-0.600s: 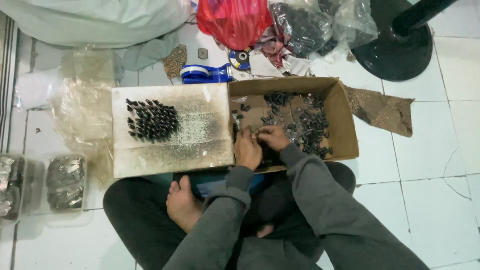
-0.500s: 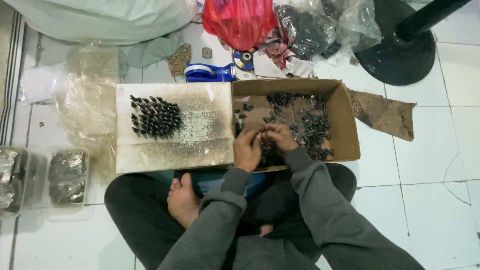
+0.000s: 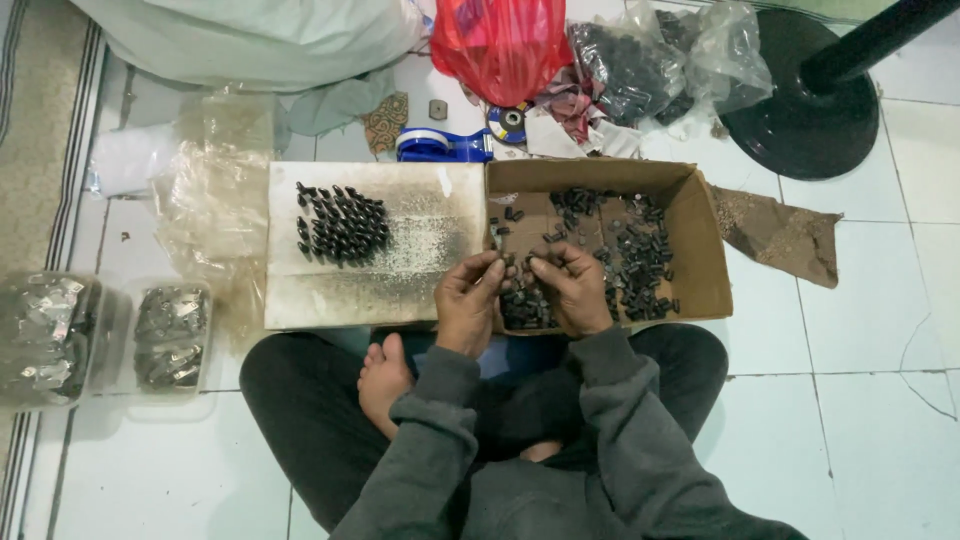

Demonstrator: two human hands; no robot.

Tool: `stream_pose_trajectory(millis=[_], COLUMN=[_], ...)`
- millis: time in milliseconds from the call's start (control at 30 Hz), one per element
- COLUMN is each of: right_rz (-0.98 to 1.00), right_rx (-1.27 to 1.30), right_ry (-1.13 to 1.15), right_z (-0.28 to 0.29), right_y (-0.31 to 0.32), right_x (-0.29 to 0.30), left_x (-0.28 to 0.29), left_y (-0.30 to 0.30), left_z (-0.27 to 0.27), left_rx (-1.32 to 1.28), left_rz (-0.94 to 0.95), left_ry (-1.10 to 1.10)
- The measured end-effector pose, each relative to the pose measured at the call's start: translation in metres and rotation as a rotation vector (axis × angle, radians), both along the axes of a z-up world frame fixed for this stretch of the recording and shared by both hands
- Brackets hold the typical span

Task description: Inserting small metal pins into a perforated board while sitting on the floor.

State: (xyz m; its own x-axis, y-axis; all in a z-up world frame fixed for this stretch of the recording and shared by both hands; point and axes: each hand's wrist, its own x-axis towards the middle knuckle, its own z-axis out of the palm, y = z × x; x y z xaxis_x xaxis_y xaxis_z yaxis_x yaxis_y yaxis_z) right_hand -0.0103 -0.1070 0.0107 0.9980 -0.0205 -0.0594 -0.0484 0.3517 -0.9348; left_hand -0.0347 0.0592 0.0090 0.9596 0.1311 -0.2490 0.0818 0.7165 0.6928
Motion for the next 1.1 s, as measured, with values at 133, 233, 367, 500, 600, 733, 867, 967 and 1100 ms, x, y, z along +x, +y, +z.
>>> stream_pose_trajectory(millis=[133, 233, 367, 500, 600, 733, 867, 967, 1100], right_rz=[-0.046, -0.013, 0.045, -0.005, -0.094, -0.150, -0.209, -0.236, -0.266], right_rx=[-0.039, -0.160, -0.281, -0.258, -0.267, -0.331, -0.463, -0.445, -0.412], right_ry=[-0.012, -0.032, -0.066, -0.121, -0.199, -0.253, -0.261, -0.237, -0.204], right_z=[0.019, 0.022, 0.023, 0.017, 0.030, 0.044, 0.039, 0.026, 0.019], right_y=[0.023, 0.034, 0.049, 0.055, 0.057, 0.059, 0.063, 0.062, 0.068], right_x=[-0.018, -0.027, -0.037, -0.043, -0.045, -0.045, -0.049, -0.051, -0.054], left_x=[-0.012, -0.017, -0.022, -0.025, -0.030, -0.029, -0.031, -0.032, -0.032], left_y=[0.015, 0.019, 0.019, 0.026, 0.038, 0.040, 0.043, 0.042, 0.041], left_z=[-0.003, 0.004, -0.012, 0.005, 0.014, 0.002, 0.006, 0.010, 0.017], left_rx=[0.087, 0.036, 0.086, 0.129, -0.024, 0.030, 0.112, 0.169, 0.252], left_rz=[-0.014, 0.025, 0.130, 0.140, 0.118, 0.101, 0.103, 0.094, 0.125], left_ry=[-0.070, -0.042, -0.034, -0.066, -0.066, -0.088, -0.171, -0.194, -0.248])
